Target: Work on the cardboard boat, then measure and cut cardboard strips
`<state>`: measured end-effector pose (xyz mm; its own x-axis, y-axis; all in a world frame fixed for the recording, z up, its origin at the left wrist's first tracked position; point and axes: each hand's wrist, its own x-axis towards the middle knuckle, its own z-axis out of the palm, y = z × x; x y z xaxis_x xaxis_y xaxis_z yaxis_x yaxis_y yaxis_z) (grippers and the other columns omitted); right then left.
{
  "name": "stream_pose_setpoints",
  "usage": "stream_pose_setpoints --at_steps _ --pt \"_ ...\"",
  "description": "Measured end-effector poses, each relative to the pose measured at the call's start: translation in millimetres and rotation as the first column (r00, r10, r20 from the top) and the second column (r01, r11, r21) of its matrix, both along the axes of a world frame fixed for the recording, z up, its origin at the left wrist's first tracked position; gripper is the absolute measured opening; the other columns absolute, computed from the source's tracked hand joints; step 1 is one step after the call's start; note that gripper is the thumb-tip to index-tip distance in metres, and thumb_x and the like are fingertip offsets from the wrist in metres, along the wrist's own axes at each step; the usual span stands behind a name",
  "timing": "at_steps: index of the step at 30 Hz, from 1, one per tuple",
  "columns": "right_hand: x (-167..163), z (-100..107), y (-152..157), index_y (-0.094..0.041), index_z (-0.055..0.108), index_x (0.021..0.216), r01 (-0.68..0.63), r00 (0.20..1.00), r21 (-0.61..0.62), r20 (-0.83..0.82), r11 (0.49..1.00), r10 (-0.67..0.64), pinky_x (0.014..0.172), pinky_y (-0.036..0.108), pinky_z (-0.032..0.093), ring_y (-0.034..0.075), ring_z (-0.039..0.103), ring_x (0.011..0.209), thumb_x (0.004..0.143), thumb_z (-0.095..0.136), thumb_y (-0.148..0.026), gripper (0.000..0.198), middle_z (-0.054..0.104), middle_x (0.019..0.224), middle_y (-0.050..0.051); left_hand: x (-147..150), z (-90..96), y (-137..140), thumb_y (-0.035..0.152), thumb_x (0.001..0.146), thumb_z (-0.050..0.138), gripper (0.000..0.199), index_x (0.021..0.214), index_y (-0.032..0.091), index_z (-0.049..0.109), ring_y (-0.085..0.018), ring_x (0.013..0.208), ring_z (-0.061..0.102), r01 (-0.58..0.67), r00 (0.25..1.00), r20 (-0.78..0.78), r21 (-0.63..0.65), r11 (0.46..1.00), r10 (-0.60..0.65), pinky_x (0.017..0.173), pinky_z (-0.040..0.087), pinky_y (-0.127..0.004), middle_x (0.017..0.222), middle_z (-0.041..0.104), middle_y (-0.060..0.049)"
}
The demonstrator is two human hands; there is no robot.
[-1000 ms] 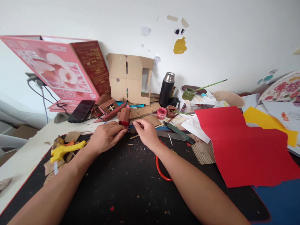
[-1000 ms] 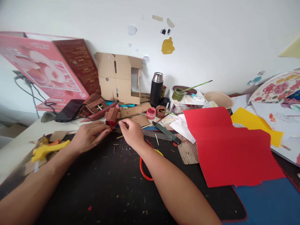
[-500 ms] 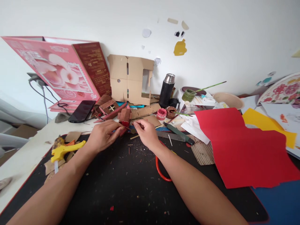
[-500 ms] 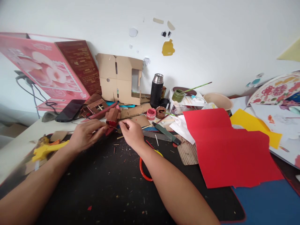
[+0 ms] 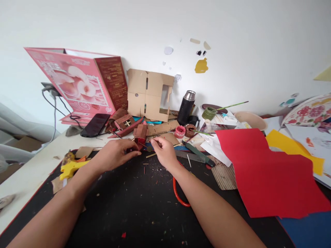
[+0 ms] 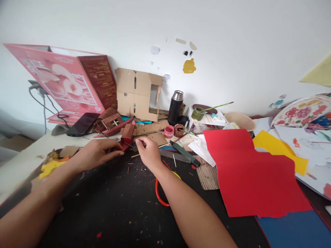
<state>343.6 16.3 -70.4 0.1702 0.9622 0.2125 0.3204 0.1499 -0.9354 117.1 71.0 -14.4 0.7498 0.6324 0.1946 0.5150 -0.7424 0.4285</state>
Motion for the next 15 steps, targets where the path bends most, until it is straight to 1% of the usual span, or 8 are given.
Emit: stream_pose_setpoints --at_steps 5,10,15 --pt "-0.1 -0.3 -0.7 -0.022 0.076 0.093 0.009 1.0 -0.01 0.014 1.0 -0.009 0.068 0.029 0.048 0.021 0.068 0.076 0.101 0.06 -0.038 0.025 0.075 0.082 0.002 -6.5 0.0 0.4 0.045 0.097 0.066 0.02 0.095 0.028 0.077 -0.019 0.074 0.073 0.004 0.996 -0.094 -0.055 0.998 -0.009 0.069 0.047 -0.029 0.087 0.081 0.002" --pt "-0.4 -0.2 -0.2 -0.021 0.077 0.094 -0.004 0.999 -0.008 0.047 1.0 0.004 0.07 0.029 0.046 0.02 0.068 0.076 0.103 0.062 -0.035 0.022 0.077 0.083 0.002 -10.0 0.6 2.7 0.043 0.091 0.071 0.014 0.094 0.03 0.078 -0.022 0.076 0.073 -0.027 0.98 -0.196 -0.059 0.998 0.015 0.068 0.046 -0.03 0.087 0.082 0.001" --pt "-0.9 -2.0 0.6 -0.021 0.078 0.097 -0.015 0.998 0.01 0.067 1.0 0.014 0.069 0.03 0.045 0.019 0.068 0.076 0.103 0.062 -0.033 0.021 0.078 0.084 0.002 -9.3 -1.5 2.7 0.037 0.09 0.07 0.009 0.091 0.032 0.078 -0.023 0.075 0.073 -0.001 0.967 -0.254 -0.104 0.995 -0.026 0.067 0.045 -0.03 0.086 0.081 0.002"
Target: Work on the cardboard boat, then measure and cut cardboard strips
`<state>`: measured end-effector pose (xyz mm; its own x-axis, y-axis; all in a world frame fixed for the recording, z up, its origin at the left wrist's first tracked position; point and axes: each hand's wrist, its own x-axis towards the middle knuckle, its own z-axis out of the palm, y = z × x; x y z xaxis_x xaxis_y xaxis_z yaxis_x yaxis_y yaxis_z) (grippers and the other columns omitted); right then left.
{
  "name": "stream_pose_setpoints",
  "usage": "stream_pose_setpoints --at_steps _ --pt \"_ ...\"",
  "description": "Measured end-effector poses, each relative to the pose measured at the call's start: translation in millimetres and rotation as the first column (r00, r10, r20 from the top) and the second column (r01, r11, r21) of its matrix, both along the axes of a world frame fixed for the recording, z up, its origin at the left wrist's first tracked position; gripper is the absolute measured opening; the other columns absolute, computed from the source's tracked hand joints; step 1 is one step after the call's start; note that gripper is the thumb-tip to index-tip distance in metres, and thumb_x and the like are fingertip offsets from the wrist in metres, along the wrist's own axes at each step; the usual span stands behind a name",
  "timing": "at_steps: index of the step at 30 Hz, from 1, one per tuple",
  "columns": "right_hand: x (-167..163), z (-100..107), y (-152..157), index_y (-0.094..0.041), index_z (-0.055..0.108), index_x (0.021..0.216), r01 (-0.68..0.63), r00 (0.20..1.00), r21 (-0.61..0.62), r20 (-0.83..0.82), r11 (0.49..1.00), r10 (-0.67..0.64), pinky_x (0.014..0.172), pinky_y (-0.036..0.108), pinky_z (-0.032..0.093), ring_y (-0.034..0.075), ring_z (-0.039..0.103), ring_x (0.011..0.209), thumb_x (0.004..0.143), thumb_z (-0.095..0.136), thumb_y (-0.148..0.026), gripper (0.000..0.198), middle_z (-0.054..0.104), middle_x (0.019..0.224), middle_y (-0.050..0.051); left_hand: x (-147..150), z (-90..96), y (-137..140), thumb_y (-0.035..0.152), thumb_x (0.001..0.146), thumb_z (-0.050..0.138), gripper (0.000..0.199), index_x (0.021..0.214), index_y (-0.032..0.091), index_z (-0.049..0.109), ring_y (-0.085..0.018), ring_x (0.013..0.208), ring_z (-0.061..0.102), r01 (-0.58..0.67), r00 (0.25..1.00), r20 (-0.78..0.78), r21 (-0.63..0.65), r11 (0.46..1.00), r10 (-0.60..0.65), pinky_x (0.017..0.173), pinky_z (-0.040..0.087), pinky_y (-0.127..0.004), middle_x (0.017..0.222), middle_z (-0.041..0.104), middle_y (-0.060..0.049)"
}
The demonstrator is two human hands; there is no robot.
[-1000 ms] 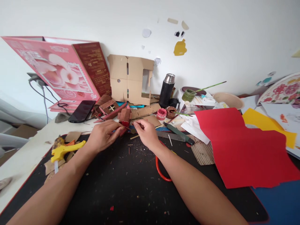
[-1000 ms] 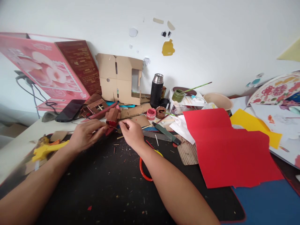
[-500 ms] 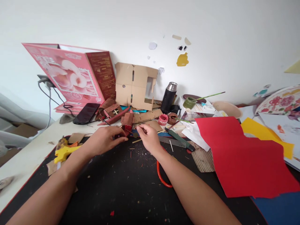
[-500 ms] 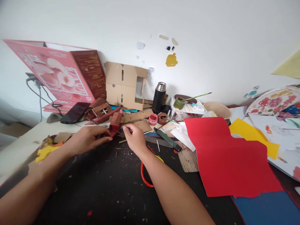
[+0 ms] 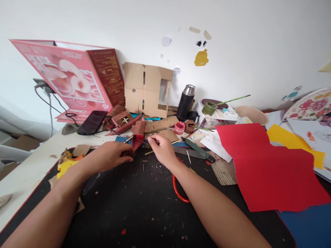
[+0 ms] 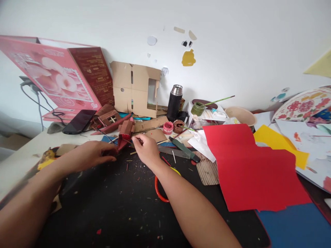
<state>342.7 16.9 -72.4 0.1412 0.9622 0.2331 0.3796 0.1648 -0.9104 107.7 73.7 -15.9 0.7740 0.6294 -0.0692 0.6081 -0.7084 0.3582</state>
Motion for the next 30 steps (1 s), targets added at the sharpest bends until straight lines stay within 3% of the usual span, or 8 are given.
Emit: stream_pose_setpoints --at_steps 6,11,20,30 --pt "-0.8 -0.5 -1.1 -0.022 0.079 0.099 -0.003 0.999 -0.009 0.048 1.0 0.003 0.069 0.029 0.045 0.019 0.069 0.078 0.104 0.063 -0.032 0.019 0.079 0.085 0.001 -1.8 -2.6 1.8 0.032 0.087 0.071 0.008 0.082 0.032 0.076 -0.023 0.07 0.072 0.01 0.998 -0.055 -0.057 0.998 -0.013 0.062 0.042 -0.03 0.079 0.079 0.002" --pt "-1.6 0.6 -1.6 -0.023 0.08 0.101 -0.003 0.997 -0.013 0.072 1.0 0.004 0.07 0.029 0.045 0.019 0.07 0.079 0.104 0.063 -0.031 0.019 0.08 0.087 0.001 -6.4 -8.8 6.6 0.031 0.084 0.072 0.007 0.078 0.032 0.074 -0.024 0.063 0.071 0.004 0.997 -0.075 -0.023 1.0 -0.006 0.055 0.04 -0.03 0.073 0.078 0.001" --pt "-1.8 2.0 -2.7 -0.024 0.081 0.101 -0.005 0.993 -0.013 0.118 1.0 0.007 0.068 0.029 0.042 0.02 0.069 0.076 0.104 0.064 -0.031 0.018 0.08 0.086 0.001 -20.2 -11.4 14.7 0.029 0.085 0.068 0.01 0.076 0.03 0.069 -0.021 0.051 0.064 -0.037 0.996 -0.069 0.153 0.988 0.048 0.047 0.033 -0.028 0.066 0.073 0.001" --pt "-2.0 1.6 -1.9 -0.024 0.081 0.102 -0.003 0.995 -0.009 0.095 1.0 0.004 0.069 0.03 0.043 0.02 0.071 0.079 0.104 0.064 -0.031 0.019 0.082 0.09 0.002 -32.8 -23.9 23.8 0.03 0.089 0.064 0.007 0.085 0.026 0.067 -0.023 0.057 0.065 -0.167 0.972 -0.095 0.376 0.911 0.217 0.05 0.033 -0.028 0.071 0.075 -0.001"
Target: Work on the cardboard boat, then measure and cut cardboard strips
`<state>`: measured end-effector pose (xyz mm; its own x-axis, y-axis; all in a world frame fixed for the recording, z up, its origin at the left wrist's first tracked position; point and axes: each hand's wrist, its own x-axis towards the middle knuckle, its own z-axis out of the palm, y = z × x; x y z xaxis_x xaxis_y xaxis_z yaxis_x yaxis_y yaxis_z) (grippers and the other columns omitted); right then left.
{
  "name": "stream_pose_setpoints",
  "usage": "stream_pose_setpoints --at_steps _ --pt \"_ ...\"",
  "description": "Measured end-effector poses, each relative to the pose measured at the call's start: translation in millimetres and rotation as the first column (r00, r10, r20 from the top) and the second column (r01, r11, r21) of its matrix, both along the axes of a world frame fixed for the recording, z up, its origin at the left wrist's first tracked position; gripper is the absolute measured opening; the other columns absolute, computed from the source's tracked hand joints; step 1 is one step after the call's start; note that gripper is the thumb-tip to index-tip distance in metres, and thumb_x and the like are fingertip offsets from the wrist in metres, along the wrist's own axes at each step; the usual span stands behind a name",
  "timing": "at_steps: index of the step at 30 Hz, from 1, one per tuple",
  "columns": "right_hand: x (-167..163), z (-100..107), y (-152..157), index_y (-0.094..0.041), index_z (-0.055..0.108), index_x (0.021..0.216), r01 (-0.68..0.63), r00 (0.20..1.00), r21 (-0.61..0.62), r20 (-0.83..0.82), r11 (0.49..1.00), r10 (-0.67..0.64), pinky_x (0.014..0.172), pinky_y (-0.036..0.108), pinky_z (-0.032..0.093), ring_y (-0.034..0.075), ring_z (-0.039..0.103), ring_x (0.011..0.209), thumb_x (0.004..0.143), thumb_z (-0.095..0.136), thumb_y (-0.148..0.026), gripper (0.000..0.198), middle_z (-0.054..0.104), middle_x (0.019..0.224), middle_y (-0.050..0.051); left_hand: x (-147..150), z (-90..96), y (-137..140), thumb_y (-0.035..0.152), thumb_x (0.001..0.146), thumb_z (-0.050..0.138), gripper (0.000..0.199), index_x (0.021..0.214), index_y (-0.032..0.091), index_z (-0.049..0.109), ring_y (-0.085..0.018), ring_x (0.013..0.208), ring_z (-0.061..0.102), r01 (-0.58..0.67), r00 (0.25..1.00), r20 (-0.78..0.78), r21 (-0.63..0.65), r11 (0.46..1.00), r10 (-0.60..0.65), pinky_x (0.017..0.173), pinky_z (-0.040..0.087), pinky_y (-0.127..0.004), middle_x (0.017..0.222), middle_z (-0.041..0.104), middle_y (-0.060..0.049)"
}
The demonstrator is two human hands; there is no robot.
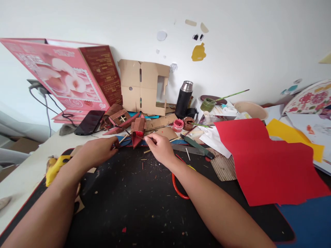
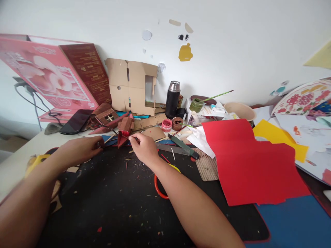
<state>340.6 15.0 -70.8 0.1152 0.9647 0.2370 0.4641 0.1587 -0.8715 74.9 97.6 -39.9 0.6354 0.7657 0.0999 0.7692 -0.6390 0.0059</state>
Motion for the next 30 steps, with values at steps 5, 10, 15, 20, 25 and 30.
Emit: stream_pose_setpoints --at_steps 5,10,15,20,25,30 --pt "0.2 -2.1 1.6 -0.023 0.08 0.1 0.013 0.996 -0.001 -0.085 1.0 -0.013 0.07 0.028 0.046 0.02 0.071 0.081 0.104 0.063 -0.032 0.02 0.081 0.088 0.001 13.3 0.9 -2.7 0.032 0.084 0.066 0.004 0.084 0.028 0.066 -0.025 0.065 0.068 0.045 0.994 0.106 -0.115 0.992 -0.033 0.056 0.041 -0.033 0.08 0.077 -0.004" --pt "0.6 -2.7 3.3 -0.021 0.08 0.098 0.019 0.992 0.015 -0.122 1.0 -0.017 0.071 0.028 0.048 0.019 0.071 0.081 0.103 0.064 -0.031 0.019 0.081 0.088 0.003 28.9 7.2 -9.9 0.041 0.088 0.063 0.016 0.091 0.026 0.065 -0.029 0.08 0.07 0.039 0.993 0.118 -0.23 0.972 -0.012 0.068 0.047 -0.037 0.09 0.076 -0.007" --pt "1.3 -4.8 5.2 -0.021 0.079 0.096 0.047 0.982 0.035 -0.187 0.998 -0.04 0.073 0.029 0.049 0.021 0.073 0.082 0.102 0.063 -0.032 0.021 0.081 0.09 0.004 40.3 12.4 -15.9 0.051 0.094 0.057 0.029 0.097 0.024 0.068 -0.029 0.085 0.069 0.049 0.979 0.202 -0.237 0.97 0.0 0.074 0.049 -0.038 0.094 0.076 -0.008" --pt "4.3 -6.1 7.5 -0.02 0.078 0.094 0.091 0.942 0.043 -0.329 0.995 -0.071 0.066 0.03 0.049 0.022 0.07 0.075 0.1 0.063 -0.038 0.024 0.078 0.084 0.005 52.9 7.5 -24.6 0.049 0.098 0.059 0.032 0.113 0.023 0.068 -0.029 0.097 0.071 0.156 0.94 0.328 -0.158 0.975 -0.097 0.086 0.052 -0.038 0.108 0.077 -0.009" --pt "7.0 -9.9 10.8 -0.02 0.078 0.094 0.111 0.916 0.03 -0.39 0.993 -0.091 0.059 0.029 0.047 0.022 0.068 0.072 0.1 0.063 -0.047 0.032 0.071 0.071 0.003 61.2 -1.9 -26.5 0.046 0.098 0.063 0.031 0.115 0.021 0.068 -0.032 0.104 0.072 0.18 0.95 0.279 -0.114 0.977 -0.143 0.089 0.055 -0.042 0.115 0.077 -0.012" --pt "6.9 -13.9 13.2 -0.021 0.08 0.095 0.119 0.92 0.045 -0.38 0.992 -0.094 0.06 0.03 0.046 0.022 0.065 0.067 0.101 0.062 -0.052 0.036 0.067 0.065 0.003 64.6 -2.0 -27.0 0.041 0.099 0.062 0.022 0.108 0.022 0.068 -0.031 0.101 0.074 0.203 0.948 0.273 -0.136 0.97 -0.16 0.087 0.056 -0.042 0.113 0.077 -0.01"
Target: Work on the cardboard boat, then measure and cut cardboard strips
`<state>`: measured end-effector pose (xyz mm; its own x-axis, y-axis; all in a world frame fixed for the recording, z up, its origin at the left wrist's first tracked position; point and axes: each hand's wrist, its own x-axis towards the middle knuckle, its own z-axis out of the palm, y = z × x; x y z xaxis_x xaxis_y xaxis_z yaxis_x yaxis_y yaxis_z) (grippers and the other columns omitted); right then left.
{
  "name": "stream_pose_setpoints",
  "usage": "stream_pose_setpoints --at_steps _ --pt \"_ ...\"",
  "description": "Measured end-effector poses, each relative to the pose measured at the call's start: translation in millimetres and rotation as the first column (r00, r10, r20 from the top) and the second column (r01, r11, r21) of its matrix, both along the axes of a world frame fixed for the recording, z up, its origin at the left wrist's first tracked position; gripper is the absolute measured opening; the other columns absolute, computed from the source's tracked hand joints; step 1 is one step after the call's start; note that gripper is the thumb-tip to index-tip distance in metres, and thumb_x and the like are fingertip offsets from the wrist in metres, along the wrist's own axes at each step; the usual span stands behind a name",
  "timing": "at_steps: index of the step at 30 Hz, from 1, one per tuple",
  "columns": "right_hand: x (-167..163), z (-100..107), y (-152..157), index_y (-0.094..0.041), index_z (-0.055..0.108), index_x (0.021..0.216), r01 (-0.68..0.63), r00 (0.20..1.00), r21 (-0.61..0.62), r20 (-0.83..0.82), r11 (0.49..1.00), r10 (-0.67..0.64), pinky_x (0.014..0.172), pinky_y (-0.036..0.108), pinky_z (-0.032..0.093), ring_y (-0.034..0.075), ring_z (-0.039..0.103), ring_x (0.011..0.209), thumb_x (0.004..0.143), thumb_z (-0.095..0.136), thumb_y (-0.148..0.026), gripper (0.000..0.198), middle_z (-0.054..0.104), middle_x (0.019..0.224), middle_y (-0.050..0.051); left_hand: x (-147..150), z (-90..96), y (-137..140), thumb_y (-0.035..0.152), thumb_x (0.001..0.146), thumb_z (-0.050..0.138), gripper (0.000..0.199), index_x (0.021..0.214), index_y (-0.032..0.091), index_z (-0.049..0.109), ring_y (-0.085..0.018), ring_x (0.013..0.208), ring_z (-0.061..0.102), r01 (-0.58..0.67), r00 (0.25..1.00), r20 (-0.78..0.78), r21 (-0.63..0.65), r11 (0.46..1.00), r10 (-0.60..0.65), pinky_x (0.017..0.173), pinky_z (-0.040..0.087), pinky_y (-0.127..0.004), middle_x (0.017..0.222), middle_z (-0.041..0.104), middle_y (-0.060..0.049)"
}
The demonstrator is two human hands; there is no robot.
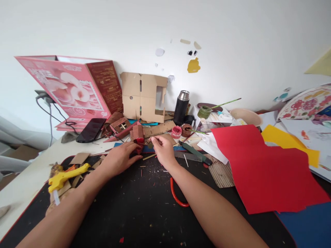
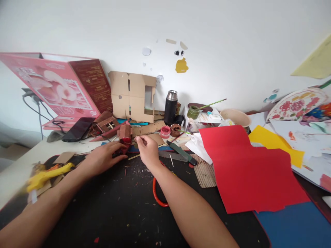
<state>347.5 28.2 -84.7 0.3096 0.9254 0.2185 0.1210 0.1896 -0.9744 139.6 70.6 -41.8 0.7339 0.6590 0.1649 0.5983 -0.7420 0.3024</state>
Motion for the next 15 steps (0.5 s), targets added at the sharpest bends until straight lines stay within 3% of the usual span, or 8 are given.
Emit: stream_pose_setpoints --at_steps 15 --pt "-1.1 -2.5 0.5 -0.021 0.079 0.091 0.019 1.0 0.017 0.001 1.0 -0.019 0.057 0.03 0.045 0.023 0.064 0.065 0.099 0.063 -0.052 0.036 0.069 0.065 0.004 -1.3 4.1 -1.3 0.035 0.095 0.064 0.015 0.104 0.025 0.069 -0.031 0.097 0.075 -0.05 0.998 -0.03 -0.022 0.998 0.05 0.083 0.055 -0.039 0.109 0.079 -0.009"
